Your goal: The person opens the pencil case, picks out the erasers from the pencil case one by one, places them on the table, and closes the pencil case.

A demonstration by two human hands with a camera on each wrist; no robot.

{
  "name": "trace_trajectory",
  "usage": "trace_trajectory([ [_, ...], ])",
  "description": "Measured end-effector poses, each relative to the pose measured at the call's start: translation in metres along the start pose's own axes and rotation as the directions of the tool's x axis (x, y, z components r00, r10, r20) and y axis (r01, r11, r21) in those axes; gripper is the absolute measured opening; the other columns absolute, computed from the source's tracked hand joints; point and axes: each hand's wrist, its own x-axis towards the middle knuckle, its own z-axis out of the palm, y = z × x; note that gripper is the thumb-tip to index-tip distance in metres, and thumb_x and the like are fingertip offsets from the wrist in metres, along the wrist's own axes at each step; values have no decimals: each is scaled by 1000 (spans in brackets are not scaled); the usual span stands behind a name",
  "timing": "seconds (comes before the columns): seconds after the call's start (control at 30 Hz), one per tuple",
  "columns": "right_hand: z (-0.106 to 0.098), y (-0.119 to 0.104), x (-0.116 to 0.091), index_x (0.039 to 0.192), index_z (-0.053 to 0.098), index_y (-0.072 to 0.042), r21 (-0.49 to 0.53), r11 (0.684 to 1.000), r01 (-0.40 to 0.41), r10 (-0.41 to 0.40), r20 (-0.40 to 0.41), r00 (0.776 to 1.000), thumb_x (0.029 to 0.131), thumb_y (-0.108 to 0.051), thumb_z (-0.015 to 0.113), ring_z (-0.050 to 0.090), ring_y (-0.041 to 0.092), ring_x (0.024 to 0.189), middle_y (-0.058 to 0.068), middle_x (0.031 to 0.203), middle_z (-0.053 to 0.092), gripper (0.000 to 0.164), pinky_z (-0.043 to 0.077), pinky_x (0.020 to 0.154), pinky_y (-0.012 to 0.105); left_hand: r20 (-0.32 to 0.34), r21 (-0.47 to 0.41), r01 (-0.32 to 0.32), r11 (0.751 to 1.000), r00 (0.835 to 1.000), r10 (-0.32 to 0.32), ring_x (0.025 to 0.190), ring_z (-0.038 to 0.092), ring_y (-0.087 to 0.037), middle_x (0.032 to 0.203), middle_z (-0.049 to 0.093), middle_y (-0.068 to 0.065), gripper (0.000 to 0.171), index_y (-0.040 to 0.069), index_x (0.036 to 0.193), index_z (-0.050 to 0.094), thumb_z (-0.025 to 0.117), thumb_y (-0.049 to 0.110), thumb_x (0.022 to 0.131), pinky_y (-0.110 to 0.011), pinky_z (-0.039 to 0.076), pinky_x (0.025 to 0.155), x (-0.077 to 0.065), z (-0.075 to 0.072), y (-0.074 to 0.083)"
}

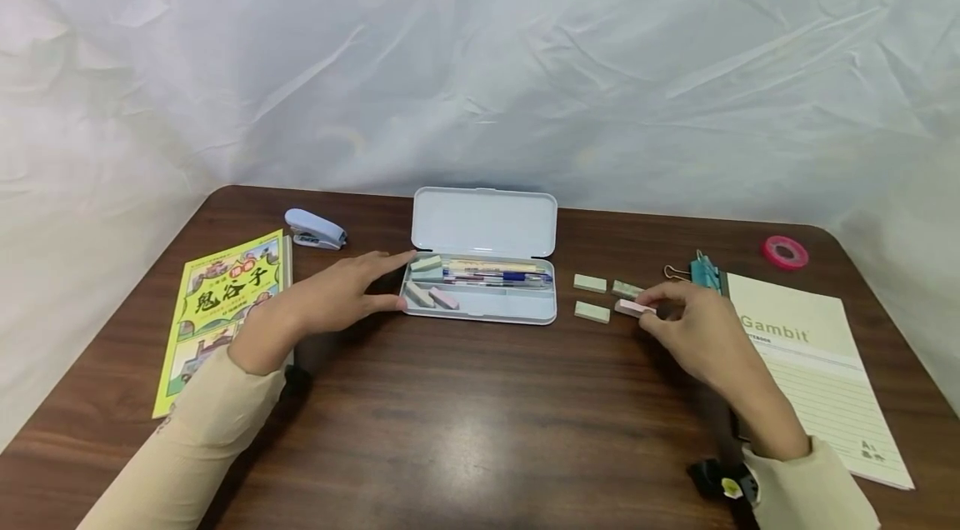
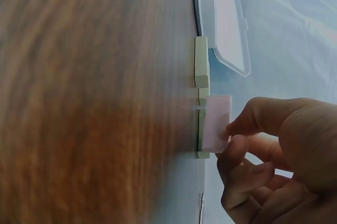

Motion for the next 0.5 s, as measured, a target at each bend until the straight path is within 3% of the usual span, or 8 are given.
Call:
trace_trajectory([
  [0.1,0,1,-1,127,82,-2,-17,1000,-8,8,15,1000,108,-13,77,47,11,57,-2,65,62,22,37,53,30,23,-30,13,999,1000,-12,174,34,-49,182,42,-25,78,23,182,35,69,46,115,-70,34,138,-8,-10,16],
  [0.2,-2,3,-1,127,82,-2,-15,1000,-12,12,28,1000,107,-13,77,50,11,58,-3,64,64,23,38,53,30,10,-15,-5,1000,1000,5,173,35,-50,182,44,-23,80,24,182,35,68,51,115,-71,36,137,-2,-4,7],
  [0.33,-4,5,0,129,82,-2,0,1000,-29,29,62,998,107,-13,76,62,13,62,-1,71,75,24,40,54,31,-18,-9,-19,1000,1000,18,174,35,-46,182,46,-18,83,31,182,34,68,60,113,-70,36,137,12,9,-16],
  [0.5,-5,3,-1,129,82,-3,14,999,-44,42,97,994,108,-14,76,64,17,62,-1,73,78,25,35,52,33,-26,1,-18,1000,1000,18,172,38,-47,182,46,-20,86,30,183,33,69,61,111,-71,38,135,13,13,-22],
])
